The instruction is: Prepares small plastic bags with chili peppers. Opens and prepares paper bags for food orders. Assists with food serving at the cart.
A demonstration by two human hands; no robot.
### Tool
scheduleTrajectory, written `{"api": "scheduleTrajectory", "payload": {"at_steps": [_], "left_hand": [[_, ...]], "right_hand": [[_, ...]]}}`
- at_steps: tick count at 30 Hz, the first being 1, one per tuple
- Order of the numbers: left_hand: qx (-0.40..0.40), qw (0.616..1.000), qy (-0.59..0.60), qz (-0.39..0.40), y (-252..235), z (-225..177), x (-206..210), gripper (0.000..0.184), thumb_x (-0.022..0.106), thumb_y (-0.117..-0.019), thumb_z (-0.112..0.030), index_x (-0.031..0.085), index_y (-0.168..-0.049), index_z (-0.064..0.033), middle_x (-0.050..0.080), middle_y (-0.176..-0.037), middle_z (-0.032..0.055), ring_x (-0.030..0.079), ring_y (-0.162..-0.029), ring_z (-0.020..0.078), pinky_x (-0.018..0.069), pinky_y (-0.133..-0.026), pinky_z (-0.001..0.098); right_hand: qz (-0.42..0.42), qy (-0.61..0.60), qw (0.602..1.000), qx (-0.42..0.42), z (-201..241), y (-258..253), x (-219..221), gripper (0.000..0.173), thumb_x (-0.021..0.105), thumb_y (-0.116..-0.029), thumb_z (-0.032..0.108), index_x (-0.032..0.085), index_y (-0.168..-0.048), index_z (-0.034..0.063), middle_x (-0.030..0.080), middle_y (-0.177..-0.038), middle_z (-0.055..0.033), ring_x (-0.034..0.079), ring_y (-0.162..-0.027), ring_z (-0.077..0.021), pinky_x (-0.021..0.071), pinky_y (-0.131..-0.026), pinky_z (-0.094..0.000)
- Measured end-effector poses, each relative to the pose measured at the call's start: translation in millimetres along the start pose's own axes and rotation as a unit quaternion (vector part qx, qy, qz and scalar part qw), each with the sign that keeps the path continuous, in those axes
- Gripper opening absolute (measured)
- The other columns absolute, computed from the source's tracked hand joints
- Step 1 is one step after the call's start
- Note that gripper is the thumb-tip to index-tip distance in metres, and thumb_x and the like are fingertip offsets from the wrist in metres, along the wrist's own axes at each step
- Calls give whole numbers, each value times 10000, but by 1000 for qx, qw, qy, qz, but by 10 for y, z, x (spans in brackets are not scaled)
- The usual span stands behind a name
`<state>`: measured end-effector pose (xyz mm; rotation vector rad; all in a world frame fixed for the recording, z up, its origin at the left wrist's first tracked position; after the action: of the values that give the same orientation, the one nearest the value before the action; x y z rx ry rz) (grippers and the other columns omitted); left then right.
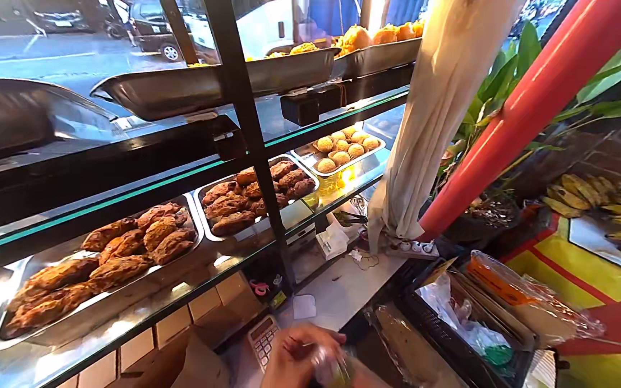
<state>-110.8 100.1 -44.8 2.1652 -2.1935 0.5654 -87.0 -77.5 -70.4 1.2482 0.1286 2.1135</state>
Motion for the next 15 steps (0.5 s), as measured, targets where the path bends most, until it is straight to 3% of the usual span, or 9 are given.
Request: {"api": "scheduleTrajectory", "payload": {"at_steps": [2,3,4,5,7,9,11,15], "left_hand": [[10,983,-147,113,74,1,59,141,745,-926,-206,792,-960,-78,709,-1243,126,519,-1366,299,376,-1192,464],[12,959,-250,130,114,13,87,117,768,-894,-212,809,-929,-108,643,-1333,147,402,-1438,347,282,-1222,528],[15,935,-329,128,139,30,110,90,776,-867,-211,816,-902,-138,599,-1390,160,333,-1466,395,220,-1217,595],[19,923,-368,109,151,25,130,73,780,-859,-212,816,-885,-154,586,-1413,155,331,-1472,389,221,-1218,602],[35,933,-356,34,161,-55,175,67,787,-868,-190,811,-879,-129,602,-1370,159,423,-1413,304,329,-1196,484],[51,944,-317,-69,179,-133,187,45,790,-869,-170,806,-892,-134,620,-1289,139,510,-1312,224,440,-1114,378],[55,949,-273,-151,221,-118,119,72,824,-850,-181,816,-922,-179,647,-1214,70,586,-1196,162,534,-990,305],[70,960,-164,-214,342,-52,92,121,783,-872,-63,799,-988,-90,743,-1040,46,702,-976,147,604,-874,308]], "right_hand": [[3,151,988,-31,167,-188,-254,176,514,-1037,102,684,-1084,97,730,-936,32,671,-798,-37,573,-727,-231],[-9,258,964,-59,342,-232,-273,94,631,-992,117,700,-1046,84,722,-905,35,648,-743,-31,550,-669,-225],[-24,363,927,-92,504,-238,-241,121,720,-948,182,709,-1010,78,708,-875,30,631,-696,-34,534,-620,-225],[-46,440,889,-119,615,-203,-151,206,754,-928,259,717,-1001,70,702,-854,10,634,-677,-56,541,-612,-246],[-101,493,841,-199,637,-69,99,243,734,-951,289,710,-1008,55,702,-832,-21,658,-677,-92,572,-620,-282],[-144,456,820,-315,570,35,280,153,731,-953,174,684,-971,30,700,-811,-39,675,-638,-113,596,-553,-287],[-145,423,811,-377,533,92,402,108,735,-937,82,663,-964,6,705,-852,-59,681,-630,-122,606,-528,-285],[-115,359,824,-423,375,48,517,66,711,-928,-9,661,-973,-8,701,-895,-66,722,-711,-151,663,-627,-322]]}}
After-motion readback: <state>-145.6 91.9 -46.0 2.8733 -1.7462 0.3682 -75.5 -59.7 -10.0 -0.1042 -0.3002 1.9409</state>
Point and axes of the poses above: each hand's wrist, its own y-axis away from the middle knuckle, its own x-axis out of the palm, z = x × y, the point moved 1 cm from there along -y, towards the middle knuckle
